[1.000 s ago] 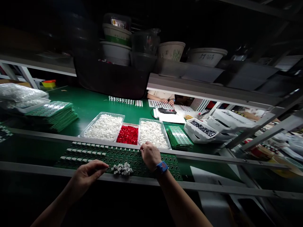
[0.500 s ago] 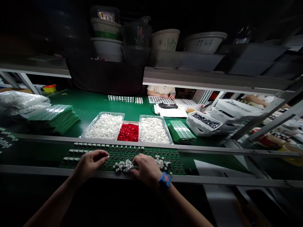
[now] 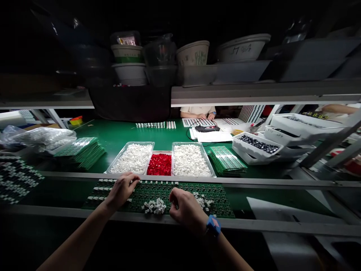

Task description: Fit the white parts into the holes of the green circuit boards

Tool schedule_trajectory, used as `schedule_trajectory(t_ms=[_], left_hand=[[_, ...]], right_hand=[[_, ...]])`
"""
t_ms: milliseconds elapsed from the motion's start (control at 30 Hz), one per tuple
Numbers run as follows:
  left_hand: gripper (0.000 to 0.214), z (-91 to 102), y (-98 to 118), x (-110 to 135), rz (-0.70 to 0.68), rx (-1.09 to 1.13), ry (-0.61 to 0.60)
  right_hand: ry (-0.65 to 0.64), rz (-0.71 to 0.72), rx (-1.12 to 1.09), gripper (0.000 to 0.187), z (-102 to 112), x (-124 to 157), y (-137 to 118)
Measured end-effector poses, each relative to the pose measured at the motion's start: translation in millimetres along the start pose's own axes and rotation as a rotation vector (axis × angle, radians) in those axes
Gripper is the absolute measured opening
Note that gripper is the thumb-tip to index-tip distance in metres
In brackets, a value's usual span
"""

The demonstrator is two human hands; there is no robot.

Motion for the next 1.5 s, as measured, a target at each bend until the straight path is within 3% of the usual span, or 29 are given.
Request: schedule_trajectory(t_ms=[433, 633, 833, 900, 1133, 1300, 1500], left_hand=[[0.016, -0.1, 9, -4, -0.074, -0.06, -0.057], [0.011, 9.7, 18, 1, -0.04, 0.018, -0.064], [0.011, -1.0, 46, 22, -0.103, 0.213, -0.332], [0.012, -5.4, 51, 27, -0.13, 0.207, -0.37], [0.016, -7.7, 50, 25, -0.089, 0.176, -0.376], [0.016, -9.0, 48, 25, -0.043, 0.211, -0.399], [0.012, -2.6, 51, 26, -0.028, 0.222, -0.308]], right_hand=[[-0.003, 0.016, -0.101, 0.017, 4, -3, 7], [0.029, 0.006, -0.094, 0.014, 9, -6, 9], [0.108, -0.074, -0.046, 0.011, 19, -20, 17], [0.127, -0.08, -0.023, 0.012, 22, -27, 17], [0.149, -0.043, 0.143, 0.013, 19, -49, 7], [0.113, -0.103, 0.306, 0.016, 12, -52, 9], [0.04, -0.118, 0.328, 0.013, 11, -57, 9]])
Point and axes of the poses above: each hand's wrist, its own x-axis away from the middle knuckle, its own z-axis out of the back of the hand, y = z × x, the point moved 6 cm from there along -x, towards the middle knuckle, and after that the axes turned 2 degrees about -z, right-handed, at the moved point
